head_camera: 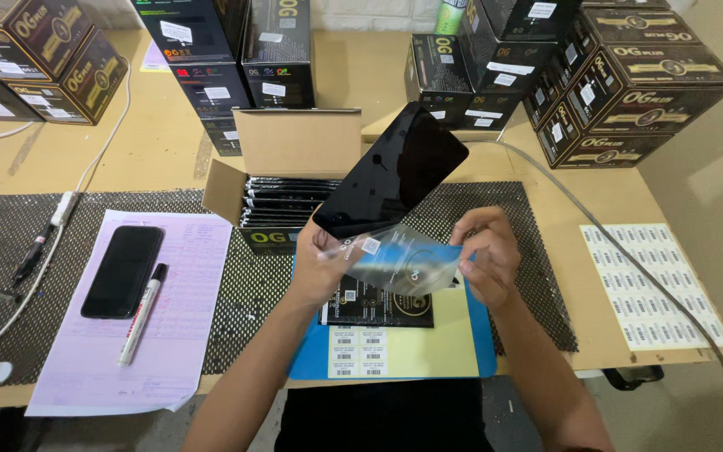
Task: The person removes a smartphone screen from its plastic packaging, peels off a protective film, and writes on a barcode sticker with a pen. The person repeats this process with additional screens, handling each one individually and placing them on the table.
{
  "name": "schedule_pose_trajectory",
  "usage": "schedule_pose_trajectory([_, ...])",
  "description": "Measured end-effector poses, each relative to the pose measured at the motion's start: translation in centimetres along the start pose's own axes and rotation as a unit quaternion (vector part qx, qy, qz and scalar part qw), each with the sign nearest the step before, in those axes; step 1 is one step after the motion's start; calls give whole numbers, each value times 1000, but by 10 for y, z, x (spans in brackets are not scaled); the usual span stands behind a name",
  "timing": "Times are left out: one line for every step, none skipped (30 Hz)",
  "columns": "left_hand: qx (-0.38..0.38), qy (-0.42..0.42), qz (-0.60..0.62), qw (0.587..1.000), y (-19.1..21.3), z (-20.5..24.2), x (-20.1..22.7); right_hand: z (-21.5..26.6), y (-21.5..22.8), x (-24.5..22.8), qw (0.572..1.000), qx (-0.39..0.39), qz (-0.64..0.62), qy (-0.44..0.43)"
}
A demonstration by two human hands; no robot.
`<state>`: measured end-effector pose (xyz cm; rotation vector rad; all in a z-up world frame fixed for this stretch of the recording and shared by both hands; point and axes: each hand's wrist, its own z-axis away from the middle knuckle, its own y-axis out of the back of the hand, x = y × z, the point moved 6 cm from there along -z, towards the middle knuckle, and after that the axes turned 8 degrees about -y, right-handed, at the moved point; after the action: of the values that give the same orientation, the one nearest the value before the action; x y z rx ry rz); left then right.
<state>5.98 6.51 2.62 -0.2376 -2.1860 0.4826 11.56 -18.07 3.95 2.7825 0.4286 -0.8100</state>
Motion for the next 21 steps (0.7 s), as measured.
schedule_pose_trajectory([-2, -1, 1, 1000, 8, 4, -11, -1, -1, -2, 1000, 0, 2, 2])
schedule_pose_trajectory([5, 1, 5, 1000, 18, 9, -23, -2, -3, -4, 1000, -7, 5, 1])
schedule_pose_trajectory([11, 4, 9, 1000, 27, 14, -35, -3, -4, -6, 1000, -15, 8, 1])
schedule_pose_trajectory([11, 4, 10, 1000, 14, 7, -18, -3, -5, -7, 1000, -15, 8, 1])
schedule_pose_trajectory([8, -21, -4, 1000, 2, -1, 1, -3, -7, -6, 1000, -20, 7, -1])
schedule_pose_trajectory([7, -45, -20, 999, -10, -7, 21, -2, -10, -7, 1000, -25, 4, -5])
schedule_pose_trajectory([7, -44, -20, 999, -6, -6, 16, -2, -10, -6, 1000, -24, 4, -7])
schedule_pose_trajectory([7, -39, -13, 999, -2, -7, 11, -3, -11, -6, 999, -29, 12, -5])
schedule_pose_trajectory([7, -35, -7, 999, 1, -7, 6, -4, -11, -6, 999, -34, 19, -2])
schedule_pose_trajectory([10, -33, -7, 999, 3, -7, 6, -3, -11, -6, 999, -35, 19, -6])
schedule_pose_trajectory([14, -35, -8, 999, 4, -6, 5, -3, -11, -6, 999, -34, 11, -9])
schedule_pose_trajectory([19, -41, -10, 999, 6, -8, 6, -5, -11, -4, 999, -34, 2, -10])
schedule_pose_trajectory([22, -42, -11, 999, 4, -10, 10, -6, -9, -3, 999, -36, 0, -10])
schedule_pose_trajectory([27, -41, -2, 999, 3, -10, 14, -5, -8, 0, 999, -34, -4, -14])
schedule_pose_trajectory([32, -40, 7, 999, 2, -10, 18, -4, -6, 2, 999, -31, -9, -18])
schedule_pose_trajectory([34, -41, 4, 999, 8, -5, 9, -4, -6, 5, 999, -31, -12, -18])
schedule_pose_trajectory([44, -27, 5, 999, 15, 1, -2, -3, -4, 8, 999, -28, -15, -19])
schedule_pose_trajectory([52, -13, 8, 999, 21, 6, -14, -3, -1, 10, 999, -23, -17, -19])
schedule_pose_trajectory([52, -13, 7, 999, 15, 2, -6, -5, -1, 10, 999, -23, -18, -19])
schedule_pose_trajectory([54, -17, 14, 998, 9, 0, 2, -6, 0, 10, 999, -20, -24, -28])
schedule_pose_trajectory([56, -21, 22, 998, 3, -3, 11, -8, 2, 10, 999, -18, -29, -37])
